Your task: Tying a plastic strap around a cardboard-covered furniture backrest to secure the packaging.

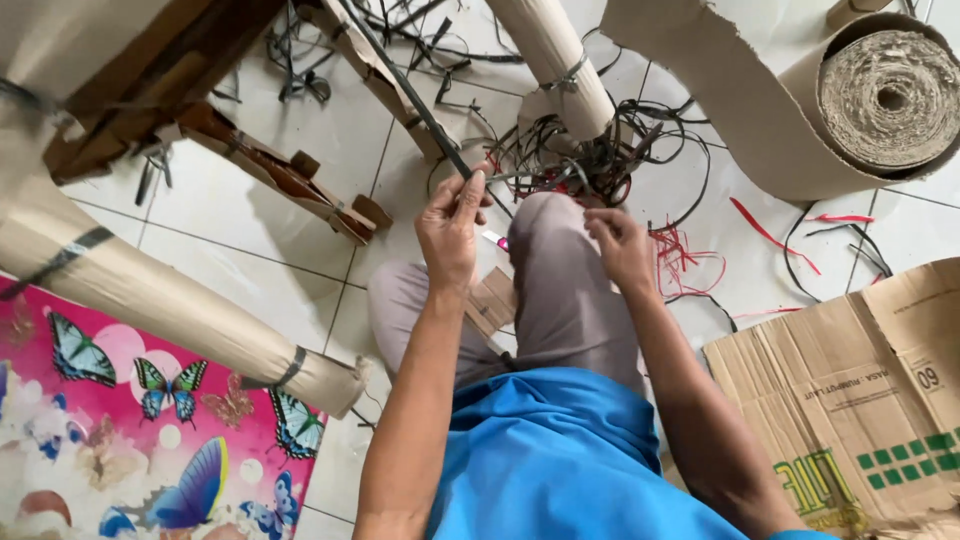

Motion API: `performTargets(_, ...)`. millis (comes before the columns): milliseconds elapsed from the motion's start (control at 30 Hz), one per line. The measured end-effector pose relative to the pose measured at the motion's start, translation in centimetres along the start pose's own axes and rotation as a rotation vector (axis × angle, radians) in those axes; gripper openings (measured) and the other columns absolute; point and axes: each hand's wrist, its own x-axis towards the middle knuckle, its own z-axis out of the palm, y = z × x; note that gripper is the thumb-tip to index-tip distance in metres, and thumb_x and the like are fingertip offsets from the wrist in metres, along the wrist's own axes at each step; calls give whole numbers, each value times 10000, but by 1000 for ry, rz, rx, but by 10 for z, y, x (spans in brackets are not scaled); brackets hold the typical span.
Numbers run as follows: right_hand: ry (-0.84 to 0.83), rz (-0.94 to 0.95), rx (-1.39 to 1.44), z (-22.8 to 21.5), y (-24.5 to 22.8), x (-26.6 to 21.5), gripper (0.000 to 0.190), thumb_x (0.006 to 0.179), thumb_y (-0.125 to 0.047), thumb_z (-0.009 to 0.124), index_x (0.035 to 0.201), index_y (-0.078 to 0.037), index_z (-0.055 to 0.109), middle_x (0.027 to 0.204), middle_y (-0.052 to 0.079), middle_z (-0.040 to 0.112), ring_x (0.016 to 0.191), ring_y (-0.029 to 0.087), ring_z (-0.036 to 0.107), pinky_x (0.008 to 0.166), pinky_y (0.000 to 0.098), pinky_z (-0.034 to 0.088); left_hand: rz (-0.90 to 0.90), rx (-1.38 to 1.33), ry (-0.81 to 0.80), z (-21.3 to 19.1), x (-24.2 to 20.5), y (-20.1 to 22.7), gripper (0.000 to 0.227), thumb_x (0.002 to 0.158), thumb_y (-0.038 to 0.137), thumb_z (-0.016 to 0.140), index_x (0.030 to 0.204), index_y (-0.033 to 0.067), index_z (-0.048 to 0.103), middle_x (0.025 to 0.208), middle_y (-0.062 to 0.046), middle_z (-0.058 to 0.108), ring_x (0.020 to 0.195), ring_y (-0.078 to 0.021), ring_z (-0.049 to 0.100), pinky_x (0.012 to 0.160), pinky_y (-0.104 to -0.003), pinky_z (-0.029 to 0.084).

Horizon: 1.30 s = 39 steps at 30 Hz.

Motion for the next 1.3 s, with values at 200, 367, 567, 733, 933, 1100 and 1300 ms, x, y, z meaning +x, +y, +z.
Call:
performTargets(200,-83,-228,-186,-31,-52,-4,198,987,-250,683,1154,-246,789,908,68,763,967,279,725,892,429,557,-62,-117,12,-9,4,-4,155,989,136,727,1121,76,781,977,-95,779,860,-128,759,785,-239,642)
performTargets(367,-347,-386,-427,12,-24,21,199,947,-238,676,1100,-190,793,950,129,780,1001,406,714,867,538,556,55,-52,-2,-22,7,-9,138,1010,119,699,1085,34,778,950,-106,755,851,-135,743,797,-277,652)
performTargets(567,-692,-421,-834,103,24,46,328,910,-253,579,1061,-43,780,1029,250,760,1025,465,723,892,569,573,29,9,16,-29,-8,4,161,1028,141,677,1090,20,763,914,-145,730,803,-185,706,781,-331,639)
performTargets(733,-823,-377,-1081,143,68,32,470,961,-306,568,1425,-251,614,1627,139,334,1382,419,485,1031,516,535,52,62,43,-38,-7,6,146,1016,122,687,1045,6,771,873,-139,727,777,-171,701,762,-333,636)
performTargets(933,-799,-336,-1200,172,138,55,571,969,-328,571,1524,-223,484,1711,154,139,1472,410,384,1091,506,514,27,42,68,-42,-9,0,129,1010,91,681,1047,1,766,940,-161,738,784,-184,710,769,-331,636)
performTargets(1100,-728,-356,-1054,185,211,88,454,943,-228,558,1376,-129,648,1559,98,394,1305,456,557,1012,539,566,25,6,98,-35,-14,-2,117,997,89,714,983,-6,781,943,-151,751,762,-152,719,731,-293,628)
performTargets(1300,-519,-466,-825,157,138,54,214,905,-363,645,1009,-215,760,939,107,706,932,397,749,856,506,608,28,2,89,-34,-24,11,127,1002,100,707,990,2,787,962,-149,752,748,-156,721,721,-297,637)
